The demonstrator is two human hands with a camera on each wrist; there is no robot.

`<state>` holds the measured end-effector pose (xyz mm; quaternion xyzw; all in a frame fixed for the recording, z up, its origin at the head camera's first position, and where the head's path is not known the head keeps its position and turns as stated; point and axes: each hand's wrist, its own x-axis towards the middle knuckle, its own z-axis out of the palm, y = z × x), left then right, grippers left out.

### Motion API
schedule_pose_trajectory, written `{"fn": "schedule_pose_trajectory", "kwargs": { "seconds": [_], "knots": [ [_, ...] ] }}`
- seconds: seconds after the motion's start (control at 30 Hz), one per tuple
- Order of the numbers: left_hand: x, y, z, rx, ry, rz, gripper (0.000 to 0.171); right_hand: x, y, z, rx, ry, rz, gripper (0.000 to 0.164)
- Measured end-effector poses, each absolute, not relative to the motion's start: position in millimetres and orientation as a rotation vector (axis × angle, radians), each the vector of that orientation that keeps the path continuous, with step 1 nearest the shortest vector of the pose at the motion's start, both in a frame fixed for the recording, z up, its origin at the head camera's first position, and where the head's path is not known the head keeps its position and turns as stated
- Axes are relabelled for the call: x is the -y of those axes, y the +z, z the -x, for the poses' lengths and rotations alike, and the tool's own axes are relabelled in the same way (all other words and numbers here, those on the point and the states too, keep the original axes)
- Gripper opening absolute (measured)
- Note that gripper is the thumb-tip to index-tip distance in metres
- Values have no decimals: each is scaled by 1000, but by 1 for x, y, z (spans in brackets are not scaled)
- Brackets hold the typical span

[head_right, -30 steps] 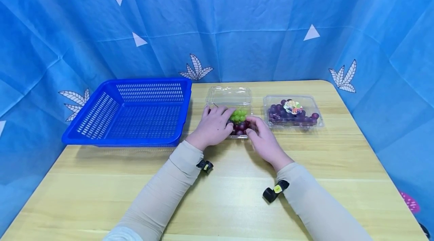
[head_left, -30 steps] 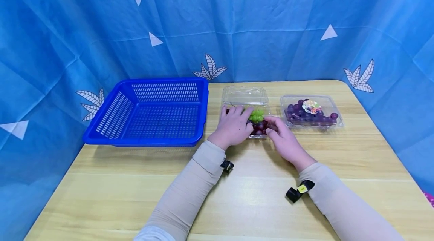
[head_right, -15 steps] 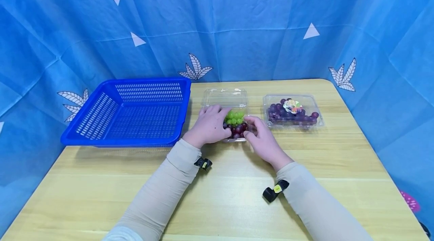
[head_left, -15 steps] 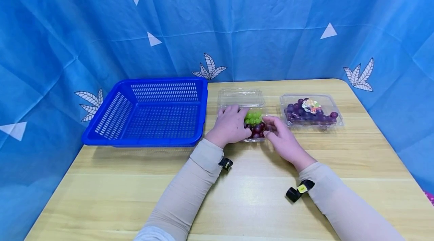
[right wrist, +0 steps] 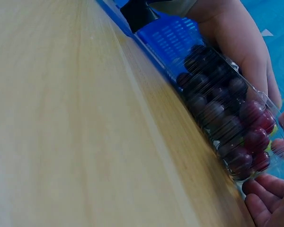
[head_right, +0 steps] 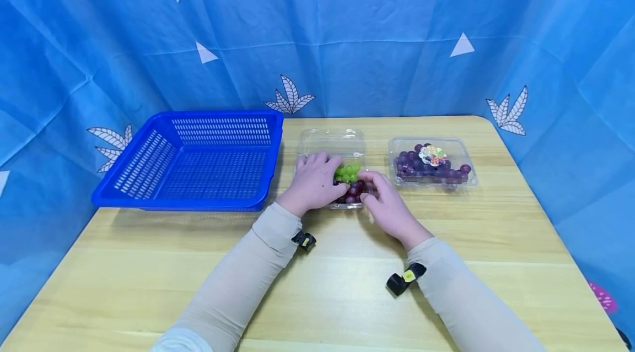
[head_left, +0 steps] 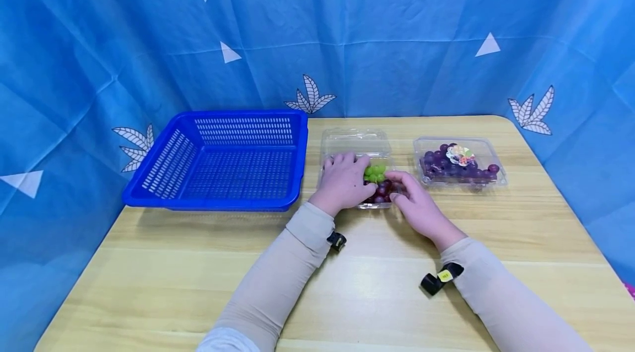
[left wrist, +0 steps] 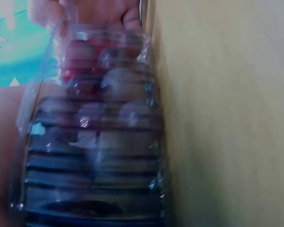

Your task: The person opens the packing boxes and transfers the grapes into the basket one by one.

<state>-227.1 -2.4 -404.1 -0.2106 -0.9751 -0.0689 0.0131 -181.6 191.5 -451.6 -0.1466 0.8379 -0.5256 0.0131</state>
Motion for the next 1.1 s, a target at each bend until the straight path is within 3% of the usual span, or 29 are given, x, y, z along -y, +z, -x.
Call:
{"fn": "schedule_pose_trajectory", "kwargs": {
  "seconds": [0.1, 0.67, 1.1],
  "knots": [
    [1, -405, 227, 3004, -211, 665, 35, -192, -451, 182, -2622, -1629, 455, 45],
    [-4, -405, 231, 2971, -340, 528, 25, -194, -453, 183, -2632, -1618, 445, 45],
    [-1, -406, 236, 2692, -777, 553, 31, -193, -454, 186, -2591, -1696, 322, 54]
  ]
}}
